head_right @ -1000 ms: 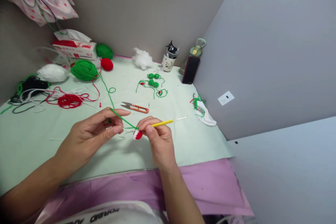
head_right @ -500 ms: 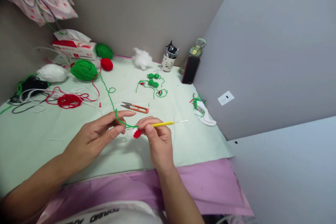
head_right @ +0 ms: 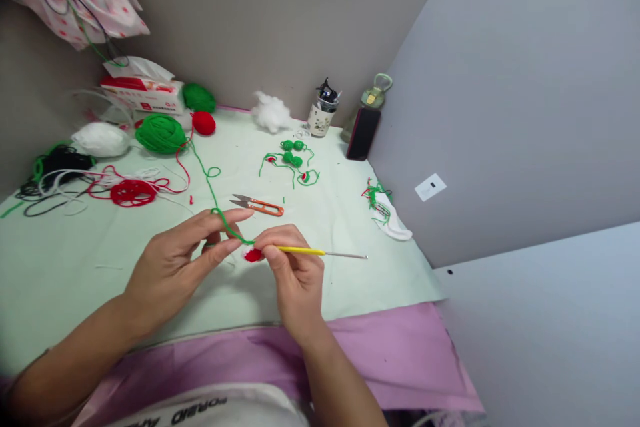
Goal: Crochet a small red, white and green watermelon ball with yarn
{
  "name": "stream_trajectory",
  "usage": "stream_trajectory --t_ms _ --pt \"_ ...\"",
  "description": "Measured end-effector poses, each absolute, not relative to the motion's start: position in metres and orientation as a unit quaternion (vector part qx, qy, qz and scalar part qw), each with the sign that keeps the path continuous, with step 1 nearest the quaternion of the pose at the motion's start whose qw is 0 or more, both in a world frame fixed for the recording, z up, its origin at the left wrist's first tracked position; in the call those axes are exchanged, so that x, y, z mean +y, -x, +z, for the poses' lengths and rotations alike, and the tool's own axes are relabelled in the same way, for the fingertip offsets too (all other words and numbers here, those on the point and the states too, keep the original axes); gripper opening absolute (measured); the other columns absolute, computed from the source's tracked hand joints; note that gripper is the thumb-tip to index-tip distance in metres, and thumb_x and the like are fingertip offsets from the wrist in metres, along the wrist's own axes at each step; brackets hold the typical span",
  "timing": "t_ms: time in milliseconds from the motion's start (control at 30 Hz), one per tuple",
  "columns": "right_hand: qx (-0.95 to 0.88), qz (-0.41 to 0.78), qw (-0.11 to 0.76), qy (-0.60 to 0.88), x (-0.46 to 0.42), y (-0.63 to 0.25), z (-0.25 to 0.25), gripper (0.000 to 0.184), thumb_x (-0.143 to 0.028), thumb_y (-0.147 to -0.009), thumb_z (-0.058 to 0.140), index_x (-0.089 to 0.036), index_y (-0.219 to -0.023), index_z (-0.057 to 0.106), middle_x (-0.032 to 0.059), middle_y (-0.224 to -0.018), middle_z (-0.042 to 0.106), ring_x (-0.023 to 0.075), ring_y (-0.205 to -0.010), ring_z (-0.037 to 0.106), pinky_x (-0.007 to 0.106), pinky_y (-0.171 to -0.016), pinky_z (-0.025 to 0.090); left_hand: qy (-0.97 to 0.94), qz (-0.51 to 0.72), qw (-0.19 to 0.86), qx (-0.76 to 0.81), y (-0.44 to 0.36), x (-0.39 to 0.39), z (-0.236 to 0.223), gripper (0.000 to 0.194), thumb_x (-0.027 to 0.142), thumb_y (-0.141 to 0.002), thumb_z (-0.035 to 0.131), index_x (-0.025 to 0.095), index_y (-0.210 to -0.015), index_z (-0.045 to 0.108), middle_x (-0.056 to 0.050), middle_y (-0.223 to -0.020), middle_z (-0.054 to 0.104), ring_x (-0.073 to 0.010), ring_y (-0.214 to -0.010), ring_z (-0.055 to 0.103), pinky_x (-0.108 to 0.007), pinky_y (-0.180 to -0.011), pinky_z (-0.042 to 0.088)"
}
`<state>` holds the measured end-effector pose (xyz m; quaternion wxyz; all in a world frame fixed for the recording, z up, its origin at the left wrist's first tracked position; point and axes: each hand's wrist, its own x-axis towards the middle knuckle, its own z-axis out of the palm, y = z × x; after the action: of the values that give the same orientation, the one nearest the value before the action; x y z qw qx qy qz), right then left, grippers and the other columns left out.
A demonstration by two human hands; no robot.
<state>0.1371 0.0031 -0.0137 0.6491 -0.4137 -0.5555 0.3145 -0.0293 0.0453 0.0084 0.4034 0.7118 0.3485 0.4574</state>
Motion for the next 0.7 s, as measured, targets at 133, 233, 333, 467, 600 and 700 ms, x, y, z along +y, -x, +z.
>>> stream_trajectory --t_ms 133,233,333,467,600,700 --pt "-0.568 0.257 0.650 0.434 0.001 -0.133 -0.012 0.020 -0.020 -0.101 0.059 -0.027 -0.093 0.076 0.0031 -0.085 0.071 0.0197 -0.086 0.066 0.035 -0.076 0.054 -0.715 0.488 0.358 0.350 0.028 0.042 0.003 0.030 0.018 -0.094 0.068 0.029 -0.121 0.076 -0.002 -0.098 0.080 -0.0139 -0.070 0.060 -0.024 -0.059 0.048" --pt "-0.569 0.231 0.651 0.446 0.000 -0.129 -0.013 0.021 -0.019 -0.101 0.059 -0.030 -0.095 0.076 0.0026 -0.087 0.072 0.0197 -0.088 0.065 0.035 -0.077 0.053 -0.718 0.506 0.319 0.356 0.028 0.038 0.000 0.027 0.018 -0.094 0.068 0.028 -0.116 0.078 -0.002 -0.094 0.080 -0.0152 -0.070 0.060 -0.025 -0.058 0.047" --pt "-0.562 0.217 0.660 0.449 -0.001 -0.126 -0.014 0.021 -0.018 -0.101 0.060 -0.031 -0.097 0.076 0.0021 -0.088 0.072 0.0196 -0.090 0.065 0.035 -0.077 0.053 -0.718 0.505 0.312 0.364 0.026 0.036 -0.002 0.029 0.018 -0.094 0.067 0.028 -0.120 0.076 -0.002 -0.091 0.078 -0.0153 -0.069 0.058 -0.026 -0.060 0.047" --pt "-0.555 0.205 0.669 0.450 -0.001 -0.121 -0.016 0.022 -0.018 -0.101 0.059 -0.032 -0.098 0.077 0.0019 -0.087 0.071 0.0196 -0.089 0.065 0.035 -0.075 0.052 -0.695 0.495 0.340 0.396 0.024 0.033 -0.003 0.033 0.020 -0.095 0.065 0.026 -0.127 0.072 -0.002 -0.093 0.075 -0.0147 -0.070 0.055 -0.027 -0.069 0.050" --pt "-0.561 0.170 0.667 0.459 -0.001 -0.118 -0.019 0.022 -0.016 -0.100 0.059 -0.031 -0.101 0.076 0.0022 -0.088 0.071 0.0198 -0.087 0.064 0.035 -0.073 0.051 -0.641 0.493 0.420 0.412 0.022 0.031 -0.003 0.031 0.025 -0.094 0.067 0.024 -0.125 0.072 -0.001 -0.091 0.072 -0.0148 -0.076 0.060 -0.027 -0.077 0.051" --pt "-0.569 0.136 0.663 0.467 -0.002 -0.118 -0.022 0.023 -0.015 -0.100 0.059 -0.031 -0.104 0.074 0.0020 -0.087 0.072 0.0204 -0.085 0.065 0.037 -0.074 0.052 -0.559 0.491 0.516 0.423 0.019 0.028 -0.002 0.035 0.031 -0.091 0.072 0.023 -0.125 0.071 0.000 -0.087 0.072 -0.0154 -0.078 0.064 -0.027 -0.077 0.053"
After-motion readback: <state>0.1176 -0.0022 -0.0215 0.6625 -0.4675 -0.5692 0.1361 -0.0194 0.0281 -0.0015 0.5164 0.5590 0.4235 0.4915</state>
